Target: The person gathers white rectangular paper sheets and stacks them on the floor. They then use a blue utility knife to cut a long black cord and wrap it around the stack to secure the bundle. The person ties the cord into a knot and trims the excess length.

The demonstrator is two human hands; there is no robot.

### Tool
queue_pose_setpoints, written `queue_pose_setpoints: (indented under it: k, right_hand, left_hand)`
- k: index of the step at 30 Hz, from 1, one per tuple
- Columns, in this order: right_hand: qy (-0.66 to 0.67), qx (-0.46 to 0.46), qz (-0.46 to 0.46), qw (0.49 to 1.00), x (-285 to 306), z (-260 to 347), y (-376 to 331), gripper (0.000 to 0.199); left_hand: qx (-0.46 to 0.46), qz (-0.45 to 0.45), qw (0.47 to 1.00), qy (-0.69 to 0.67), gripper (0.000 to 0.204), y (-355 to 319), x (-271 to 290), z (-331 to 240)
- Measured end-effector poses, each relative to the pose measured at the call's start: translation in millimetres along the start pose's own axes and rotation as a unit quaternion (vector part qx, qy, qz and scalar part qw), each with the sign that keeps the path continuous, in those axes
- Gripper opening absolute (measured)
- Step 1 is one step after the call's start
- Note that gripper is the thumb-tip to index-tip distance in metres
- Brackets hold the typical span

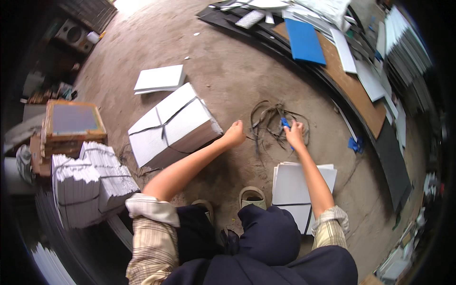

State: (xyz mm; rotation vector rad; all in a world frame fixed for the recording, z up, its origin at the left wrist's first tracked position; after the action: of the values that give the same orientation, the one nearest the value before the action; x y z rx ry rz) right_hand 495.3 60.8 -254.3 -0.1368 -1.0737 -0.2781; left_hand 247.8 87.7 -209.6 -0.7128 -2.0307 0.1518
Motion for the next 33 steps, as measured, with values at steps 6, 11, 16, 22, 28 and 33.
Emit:
queue_pose_setpoints:
  k: [6, 11, 16, 22, 28, 33]
  right_hand:
    - [0.231, 0.244, 0.027, 0.942, 143, 235, 15, 0.028]
    - [0.228, 0.470, 0.198, 0.829, 61, 404, -43, 0.034]
    - [0.096, 0.516, 0.121, 0.842, 7, 459, -71, 0.040]
    - [-0.016, 0.522, 0.079, 0.849, -8, 485, -85, 0.034]
    - [0.024, 0.521, 0.096, 0.848, 17, 508, -72, 0.019]
    - [0.096, 0.539, 0.102, 0.830, 132, 570, -80, 0.018]
  left_hand:
    - [-0.104, -0.229, 0.965, -0.077, 0.018, -143, 212, -25]
    - [0.010, -0.342, 0.924, 0.170, 0.023, -197, 252, 112]
    - [-0.038, -0.364, 0.908, 0.204, 0.020, -197, 244, 139]
    - [-0.021, -0.338, 0.941, 0.019, 0.021, -204, 248, 163]
    - [-0.048, -0.349, 0.897, -0.267, 0.036, -211, 269, 159]
    - [0.001, -0.473, 0.881, -0.030, 0.034, -302, 349, 99]
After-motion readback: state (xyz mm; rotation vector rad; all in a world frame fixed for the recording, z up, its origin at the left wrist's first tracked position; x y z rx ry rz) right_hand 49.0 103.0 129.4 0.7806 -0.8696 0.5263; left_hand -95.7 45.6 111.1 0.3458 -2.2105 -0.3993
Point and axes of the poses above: each hand's wrist, its own y-axis towards the middle knuckle, its own x-axis out of the back of the hand, z = x × y, the point moved 9 cm from there along y, towards the middle knuckle, and after that the axes turned 3 degrees about z, right-handed, at the moved point
